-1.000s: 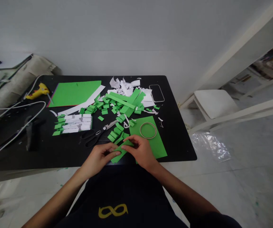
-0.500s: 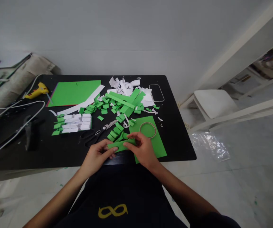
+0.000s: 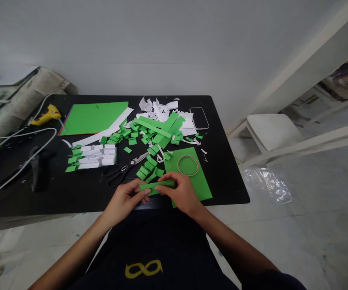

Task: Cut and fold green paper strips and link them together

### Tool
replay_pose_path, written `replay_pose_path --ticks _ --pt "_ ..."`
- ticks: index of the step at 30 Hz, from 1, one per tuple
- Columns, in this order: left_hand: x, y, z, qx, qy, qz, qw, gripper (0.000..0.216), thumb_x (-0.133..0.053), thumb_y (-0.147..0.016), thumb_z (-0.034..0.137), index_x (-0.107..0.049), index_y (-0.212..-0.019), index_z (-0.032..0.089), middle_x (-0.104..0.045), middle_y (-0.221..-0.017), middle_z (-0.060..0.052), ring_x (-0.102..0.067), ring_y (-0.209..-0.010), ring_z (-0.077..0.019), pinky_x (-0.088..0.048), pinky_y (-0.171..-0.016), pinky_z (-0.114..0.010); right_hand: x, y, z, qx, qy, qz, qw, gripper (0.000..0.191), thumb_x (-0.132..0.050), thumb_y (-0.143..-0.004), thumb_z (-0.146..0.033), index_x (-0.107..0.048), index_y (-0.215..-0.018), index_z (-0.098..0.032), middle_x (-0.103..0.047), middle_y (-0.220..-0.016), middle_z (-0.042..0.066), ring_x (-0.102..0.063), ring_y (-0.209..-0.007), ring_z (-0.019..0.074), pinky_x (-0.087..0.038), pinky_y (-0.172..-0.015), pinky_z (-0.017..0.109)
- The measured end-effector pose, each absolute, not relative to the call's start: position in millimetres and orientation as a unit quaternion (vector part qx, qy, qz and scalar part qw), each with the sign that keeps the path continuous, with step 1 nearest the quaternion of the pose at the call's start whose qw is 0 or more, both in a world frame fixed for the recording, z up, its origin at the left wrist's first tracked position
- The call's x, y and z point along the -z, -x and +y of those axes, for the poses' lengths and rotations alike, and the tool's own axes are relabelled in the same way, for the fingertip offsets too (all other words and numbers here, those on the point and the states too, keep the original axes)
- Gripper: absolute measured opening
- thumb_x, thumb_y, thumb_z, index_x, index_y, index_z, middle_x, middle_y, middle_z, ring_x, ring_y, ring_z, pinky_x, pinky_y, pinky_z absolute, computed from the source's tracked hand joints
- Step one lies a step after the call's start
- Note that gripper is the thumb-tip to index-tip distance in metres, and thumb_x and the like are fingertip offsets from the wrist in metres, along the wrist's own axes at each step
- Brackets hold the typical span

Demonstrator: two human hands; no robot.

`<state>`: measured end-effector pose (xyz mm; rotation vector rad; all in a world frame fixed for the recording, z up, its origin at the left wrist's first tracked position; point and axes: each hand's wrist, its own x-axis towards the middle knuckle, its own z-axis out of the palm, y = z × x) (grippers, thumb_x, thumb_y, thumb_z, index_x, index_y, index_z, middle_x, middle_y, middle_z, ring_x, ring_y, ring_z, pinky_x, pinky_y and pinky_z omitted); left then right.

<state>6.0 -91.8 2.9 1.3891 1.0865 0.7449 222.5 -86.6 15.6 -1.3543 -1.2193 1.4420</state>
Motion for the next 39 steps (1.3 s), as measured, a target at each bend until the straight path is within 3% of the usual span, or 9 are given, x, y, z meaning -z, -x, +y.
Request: replay_pose_path --ticks 4,9,17,21,25,32,39 --pt "-3.7 -7.8 -94.1 -0.395 -0.567 0.456 0.561 0.033 -0.080 -0.089 0.032 -0.063 -0.115 0.022 -0.068 -0.073 0.004 -0.068 -0.067 -0.0149 -0.055 -0.065 -0.026 -18.7 -222.6 -85.3 -0.591 0.538 -0.445 0.405 0.038 -0.097 -0.066 -0.046 -0.077 -0.086 -0.021 -0.074 -0.085 0.001 -0.073 -0.063 0.0166 -0.065 -0.065 0.032" --pt "-0.7 -4.9 -95.4 -0.422 -0.604 0.459 0.497 0.026 -0.081 -0.089 0.031 -0.058 -0.100 0.022 -0.057 -0.074 0.006 -0.054 -0.063 -0.0104 -0.047 -0.062 -0.023 -16.6 -223.3 -84.8 -0.616 0.535 -0.403 0.415 0.042 -0.099 -0.062 -0.047 -0.078 -0.087 -0.021 -0.073 -0.088 0.001 -0.076 -0.067 0.0179 -0.068 -0.068 0.034" --pt "-0.4 -4.1 -95.1 -0.357 -0.637 0.489 0.477 0.026 -0.079 -0.089 0.039 -0.063 -0.097 0.020 -0.063 -0.074 0.002 -0.061 -0.066 -0.0138 -0.047 -0.059 -0.023 -16.5 -223.3 -85.9 -0.621 0.530 -0.405 0.411 0.042 -0.099 -0.063 -0.045 -0.078 -0.090 -0.020 -0.074 -0.086 0.000 -0.076 -0.066 0.0173 -0.067 -0.069 0.031" --pt "-2.9 -5.2 -94.5 -0.368 -0.622 0.487 0.491 0.022 -0.067 -0.098 0.040 -0.064 -0.090 0.020 -0.067 -0.073 0.000 -0.066 -0.066 -0.0150 -0.051 -0.063 -0.024 -21.0 -222.0 -87.2 -0.603 0.531 -0.438 0.403 0.040 -0.096 -0.068 -0.047 -0.076 -0.091 -0.021 -0.076 -0.089 0.002 -0.077 -0.068 0.0186 -0.067 -0.070 0.034" --pt "-4.2 -5.0 -93.5 -0.380 -0.614 0.488 0.490 0.020 -0.069 -0.097 0.039 -0.067 -0.094 0.020 -0.067 -0.073 0.000 -0.067 -0.065 -0.0155 -0.051 -0.063 -0.025 -18.9 -221.0 -88.7 -0.586 0.533 -0.464 0.397 0.039 -0.092 -0.073 -0.048 -0.076 -0.094 -0.021 -0.077 -0.090 0.003 -0.077 -0.069 0.0197 -0.065 -0.070 0.034" --pt "-2.2 -5.3 -92.3 -0.403 -0.644 0.477 0.442 0.015 -0.070 -0.097 0.032 -0.067 -0.088 0.020 -0.068 -0.096 -0.004 -0.065 -0.079 -0.0154 -0.051 -0.068 -0.025 -12.1 -218.1 -93.5 -0.551 0.533 -0.490 0.415 0.026 -0.089 -0.078 -0.039 -0.076 -0.094 -0.022 -0.078 -0.093 0.003 -0.076 -0.069 0.0181 -0.064 -0.068 0.032" --pt "-2.7 -6.7 -89.8 -0.380 -0.654 0.485 0.439 0.015 -0.066 -0.099 0.030 -0.065 -0.088 0.019 -0.069 -0.106 -0.006 -0.063 -0.082 -0.0157 -0.050 -0.073 -0.027 -12.6 -215.7 -93.9 -0.542 0.551 -0.481 0.414 0.028 -0.088 -0.078 -0.041 -0.076 -0.092 -0.021 -0.077 -0.090 0.004 -0.074 -0.066 0.0181 -0.065 -0.064 0.032"
